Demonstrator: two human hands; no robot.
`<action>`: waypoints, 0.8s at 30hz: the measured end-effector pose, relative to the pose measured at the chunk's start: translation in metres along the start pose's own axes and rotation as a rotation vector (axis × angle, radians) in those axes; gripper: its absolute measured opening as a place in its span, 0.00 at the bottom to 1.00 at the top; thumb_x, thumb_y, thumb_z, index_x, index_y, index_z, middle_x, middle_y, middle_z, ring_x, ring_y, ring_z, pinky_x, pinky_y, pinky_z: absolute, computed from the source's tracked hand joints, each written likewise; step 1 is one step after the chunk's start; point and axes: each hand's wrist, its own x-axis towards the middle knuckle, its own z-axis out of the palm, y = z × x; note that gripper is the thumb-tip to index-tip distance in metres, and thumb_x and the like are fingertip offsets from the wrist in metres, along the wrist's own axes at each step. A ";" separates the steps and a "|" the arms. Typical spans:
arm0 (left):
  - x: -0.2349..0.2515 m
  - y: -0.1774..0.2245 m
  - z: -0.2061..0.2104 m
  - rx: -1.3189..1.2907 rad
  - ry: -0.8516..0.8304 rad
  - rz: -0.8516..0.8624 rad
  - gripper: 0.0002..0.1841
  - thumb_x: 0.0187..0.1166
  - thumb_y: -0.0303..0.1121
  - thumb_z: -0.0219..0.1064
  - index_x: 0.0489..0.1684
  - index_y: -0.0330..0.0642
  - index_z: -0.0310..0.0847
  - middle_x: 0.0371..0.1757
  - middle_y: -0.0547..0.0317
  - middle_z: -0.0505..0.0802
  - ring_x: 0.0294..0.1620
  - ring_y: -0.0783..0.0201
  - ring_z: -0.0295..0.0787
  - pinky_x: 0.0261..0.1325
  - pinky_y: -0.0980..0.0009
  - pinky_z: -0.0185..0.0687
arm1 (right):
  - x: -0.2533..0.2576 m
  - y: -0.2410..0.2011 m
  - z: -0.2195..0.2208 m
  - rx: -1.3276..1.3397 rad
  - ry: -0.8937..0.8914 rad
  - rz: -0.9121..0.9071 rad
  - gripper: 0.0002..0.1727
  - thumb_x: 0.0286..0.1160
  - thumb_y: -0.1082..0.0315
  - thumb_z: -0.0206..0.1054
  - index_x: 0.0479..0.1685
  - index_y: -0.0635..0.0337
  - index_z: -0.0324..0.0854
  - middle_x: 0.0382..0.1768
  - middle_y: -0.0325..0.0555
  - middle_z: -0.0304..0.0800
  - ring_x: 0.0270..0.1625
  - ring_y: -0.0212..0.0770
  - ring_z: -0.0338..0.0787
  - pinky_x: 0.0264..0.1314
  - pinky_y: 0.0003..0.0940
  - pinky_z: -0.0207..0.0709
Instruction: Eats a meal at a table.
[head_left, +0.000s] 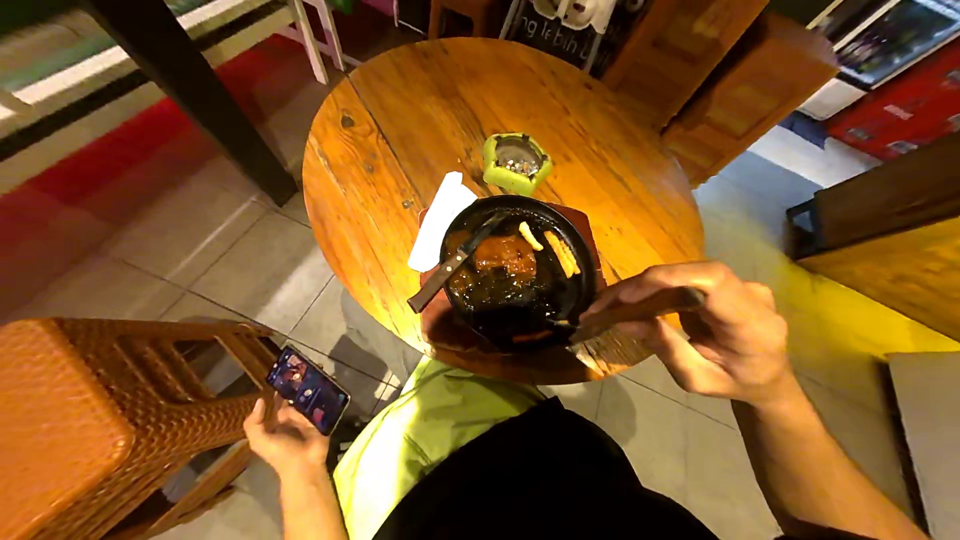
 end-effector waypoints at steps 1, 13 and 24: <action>0.000 0.000 0.000 0.000 -0.004 -0.002 0.22 0.91 0.49 0.37 0.59 0.49 0.76 0.47 0.66 0.93 0.45 0.73 0.91 0.46 0.70 0.91 | -0.004 -0.001 0.002 0.002 -0.016 0.004 0.14 0.85 0.63 0.66 0.64 0.55 0.77 0.50 0.38 0.94 0.51 0.32 0.95 0.52 0.27 0.92; -0.001 -0.001 0.000 0.043 0.044 0.046 0.20 0.91 0.47 0.40 0.63 0.48 0.73 0.52 0.64 0.91 0.53 0.71 0.89 0.54 0.66 0.89 | -0.016 0.002 0.011 -0.029 0.003 0.031 0.14 0.85 0.63 0.66 0.63 0.57 0.78 0.49 0.40 0.95 0.51 0.31 0.95 0.52 0.26 0.91; -0.001 -0.003 -0.002 0.030 0.033 0.009 0.22 0.90 0.49 0.39 0.67 0.48 0.72 0.56 0.63 0.91 0.55 0.69 0.89 0.55 0.64 0.89 | -0.018 -0.001 0.011 -0.047 0.045 0.043 0.15 0.85 0.62 0.66 0.65 0.55 0.77 0.50 0.40 0.96 0.49 0.33 0.96 0.51 0.28 0.92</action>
